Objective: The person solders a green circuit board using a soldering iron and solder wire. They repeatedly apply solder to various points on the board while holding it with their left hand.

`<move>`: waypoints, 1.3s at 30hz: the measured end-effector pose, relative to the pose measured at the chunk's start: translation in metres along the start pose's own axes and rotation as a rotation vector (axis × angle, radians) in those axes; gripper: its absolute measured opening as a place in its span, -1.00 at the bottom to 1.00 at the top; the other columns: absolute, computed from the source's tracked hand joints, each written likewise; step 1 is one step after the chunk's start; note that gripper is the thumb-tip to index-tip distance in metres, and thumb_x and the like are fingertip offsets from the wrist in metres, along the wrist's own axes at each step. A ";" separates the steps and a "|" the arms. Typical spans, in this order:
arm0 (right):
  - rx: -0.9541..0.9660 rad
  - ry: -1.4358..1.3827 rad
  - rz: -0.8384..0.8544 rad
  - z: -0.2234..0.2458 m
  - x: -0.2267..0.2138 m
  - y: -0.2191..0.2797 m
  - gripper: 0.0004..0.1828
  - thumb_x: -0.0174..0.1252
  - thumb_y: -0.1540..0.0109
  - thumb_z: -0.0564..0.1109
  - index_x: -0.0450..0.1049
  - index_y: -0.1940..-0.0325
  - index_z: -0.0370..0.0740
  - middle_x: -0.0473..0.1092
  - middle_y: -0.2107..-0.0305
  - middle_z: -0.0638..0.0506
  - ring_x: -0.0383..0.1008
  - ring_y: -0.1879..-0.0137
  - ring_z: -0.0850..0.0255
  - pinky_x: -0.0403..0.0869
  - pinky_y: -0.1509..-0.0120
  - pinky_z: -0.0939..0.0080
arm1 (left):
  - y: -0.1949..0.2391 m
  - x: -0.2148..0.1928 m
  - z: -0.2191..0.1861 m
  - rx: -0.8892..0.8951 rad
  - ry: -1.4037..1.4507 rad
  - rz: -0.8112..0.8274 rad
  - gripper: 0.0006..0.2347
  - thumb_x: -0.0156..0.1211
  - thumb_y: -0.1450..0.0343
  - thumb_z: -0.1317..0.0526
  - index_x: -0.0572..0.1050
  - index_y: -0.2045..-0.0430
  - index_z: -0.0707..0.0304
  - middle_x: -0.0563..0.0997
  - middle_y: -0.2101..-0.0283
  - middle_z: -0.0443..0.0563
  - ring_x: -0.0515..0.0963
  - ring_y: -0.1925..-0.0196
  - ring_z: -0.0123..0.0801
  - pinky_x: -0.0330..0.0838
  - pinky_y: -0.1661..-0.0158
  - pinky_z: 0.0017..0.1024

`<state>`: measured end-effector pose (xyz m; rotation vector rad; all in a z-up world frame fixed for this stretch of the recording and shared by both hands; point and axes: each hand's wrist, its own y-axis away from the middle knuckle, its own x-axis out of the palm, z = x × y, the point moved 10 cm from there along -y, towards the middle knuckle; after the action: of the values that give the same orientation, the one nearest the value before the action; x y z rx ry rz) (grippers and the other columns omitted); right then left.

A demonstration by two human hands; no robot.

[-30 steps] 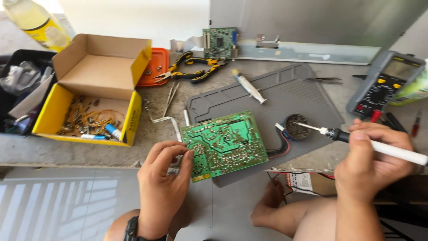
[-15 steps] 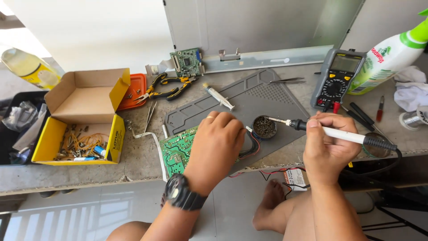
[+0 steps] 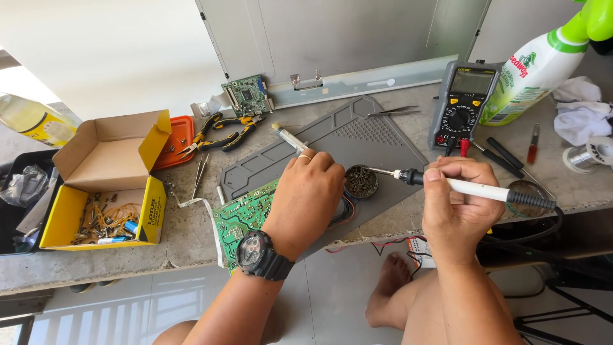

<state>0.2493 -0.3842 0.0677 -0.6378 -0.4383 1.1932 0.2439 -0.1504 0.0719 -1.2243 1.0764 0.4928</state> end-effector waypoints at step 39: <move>0.396 -0.301 0.060 -0.032 0.042 0.036 -0.85 0.32 -0.43 -0.08 0.49 0.08 -0.13 0.58 0.20 -0.10 0.65 -0.03 0.18 0.52 -0.29 0.18 | 0.069 -0.089 0.046 -0.299 0.377 -0.161 -0.91 0.32 -0.62 0.31 0.55 0.23 0.33 0.64 0.18 0.13 0.58 0.12 0.08 0.45 -0.01 -0.05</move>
<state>0.2574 -0.3433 0.0189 -0.1303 -0.4192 1.3921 0.1659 -0.0657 0.1120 -1.7011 1.2357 0.3110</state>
